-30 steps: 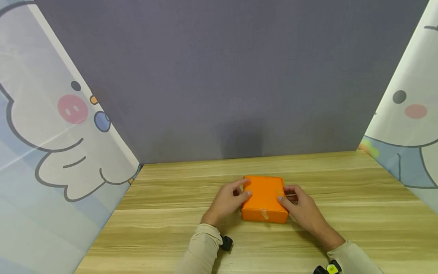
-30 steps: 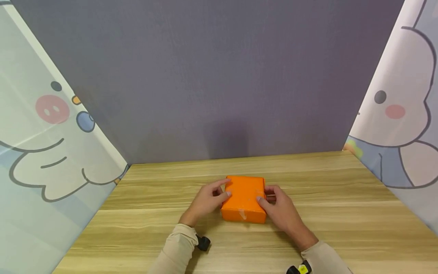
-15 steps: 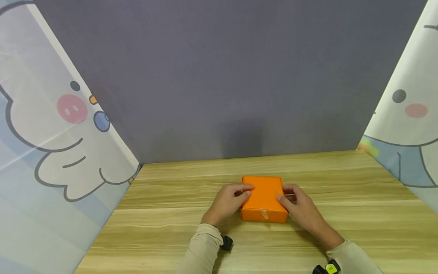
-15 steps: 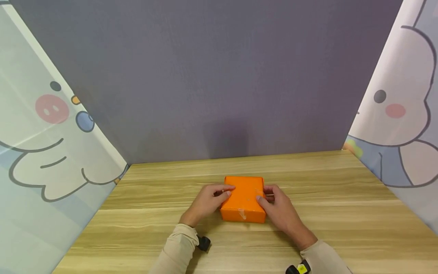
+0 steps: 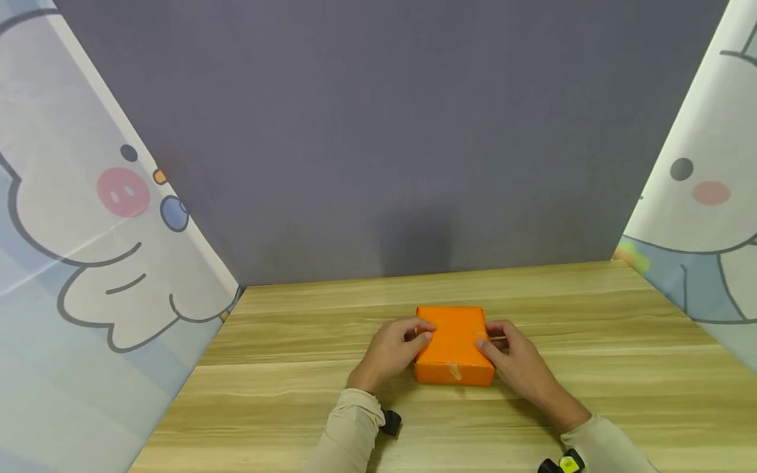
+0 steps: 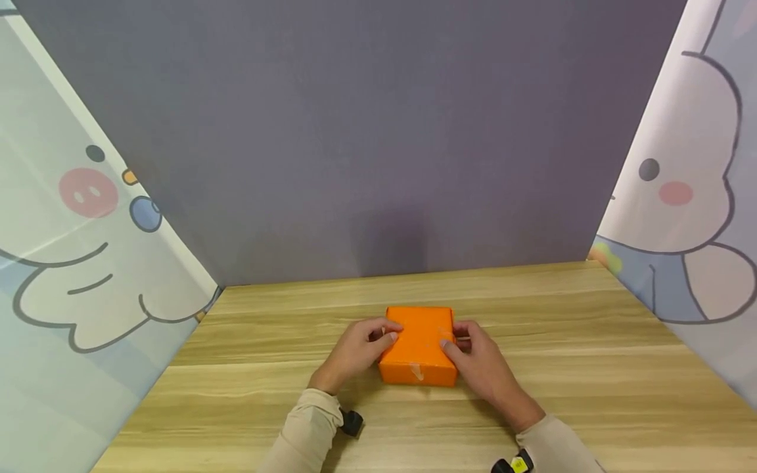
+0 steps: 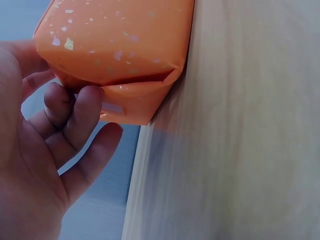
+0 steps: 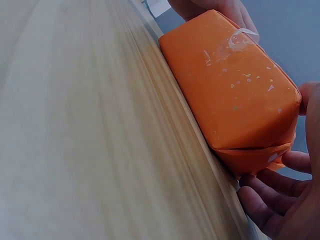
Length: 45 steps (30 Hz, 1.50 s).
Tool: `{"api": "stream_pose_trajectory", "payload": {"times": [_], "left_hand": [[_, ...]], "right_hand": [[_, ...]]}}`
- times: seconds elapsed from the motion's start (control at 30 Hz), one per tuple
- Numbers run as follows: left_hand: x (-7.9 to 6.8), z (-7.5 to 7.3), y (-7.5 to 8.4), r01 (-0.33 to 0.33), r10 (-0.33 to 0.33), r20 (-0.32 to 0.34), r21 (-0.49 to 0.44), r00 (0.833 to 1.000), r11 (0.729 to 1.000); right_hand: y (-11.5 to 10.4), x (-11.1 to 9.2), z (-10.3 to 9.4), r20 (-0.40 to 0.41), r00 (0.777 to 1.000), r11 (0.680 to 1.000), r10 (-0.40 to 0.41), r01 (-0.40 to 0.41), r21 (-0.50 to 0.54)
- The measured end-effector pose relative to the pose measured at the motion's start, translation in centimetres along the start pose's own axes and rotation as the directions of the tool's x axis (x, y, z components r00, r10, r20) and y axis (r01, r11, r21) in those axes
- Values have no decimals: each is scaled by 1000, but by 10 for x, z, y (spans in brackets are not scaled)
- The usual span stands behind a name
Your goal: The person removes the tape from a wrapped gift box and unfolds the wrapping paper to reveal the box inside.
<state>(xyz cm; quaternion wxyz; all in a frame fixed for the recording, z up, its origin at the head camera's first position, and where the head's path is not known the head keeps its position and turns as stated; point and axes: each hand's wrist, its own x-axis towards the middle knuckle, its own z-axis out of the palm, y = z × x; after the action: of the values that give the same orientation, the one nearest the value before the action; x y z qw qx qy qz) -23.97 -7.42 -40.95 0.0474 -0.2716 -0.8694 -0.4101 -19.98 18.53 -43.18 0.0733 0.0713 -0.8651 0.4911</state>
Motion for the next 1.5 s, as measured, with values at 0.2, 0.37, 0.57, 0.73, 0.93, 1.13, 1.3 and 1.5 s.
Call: {"api": "stream_pose_trajectory", "payload": {"times": [0.2, 0.37, 0.57, 0.73, 0.93, 1.13, 1.3, 1.5], "left_hand": [[0, 1, 0, -7, 8, -21, 44, 1000, 999], [-1, 3, 0, -37, 41, -40, 88, 998, 995], [-1, 4, 4, -37, 48, -73, 136, 996, 990], [0, 5, 7, -14, 28, -100, 147, 995, 989], [2, 8, 8, -4, 29, -134, 185, 991, 983], [3, 10, 10, 8, 21, -148, 190, 989, 982], [4, 11, 13, 13, 28, -175, 228, 984, 974], [3, 13, 15, 3, 56, -195, 292, 979, 956]], "right_hand": [[1, -1, 2, 2, 1000, 1000, 0, 0, 4], [1, -2, 2, 12, 1000, 1000, 19, -19, 4], [1, -3, 2, 15, 1000, 1000, 23, -24, 10], [1, -3, 2, 18, 1000, 1000, 21, -21, 11], [0, -2, 2, 15, 1000, 1000, 20, -20, 9], [0, -2, 0, 9, 1000, 1000, 18, -18, 4], [0, -2, 0, 10, 1000, 1000, 15, -15, 11], [0, -1, 1, 5, 1000, 1000, 8, -8, 12]]}}
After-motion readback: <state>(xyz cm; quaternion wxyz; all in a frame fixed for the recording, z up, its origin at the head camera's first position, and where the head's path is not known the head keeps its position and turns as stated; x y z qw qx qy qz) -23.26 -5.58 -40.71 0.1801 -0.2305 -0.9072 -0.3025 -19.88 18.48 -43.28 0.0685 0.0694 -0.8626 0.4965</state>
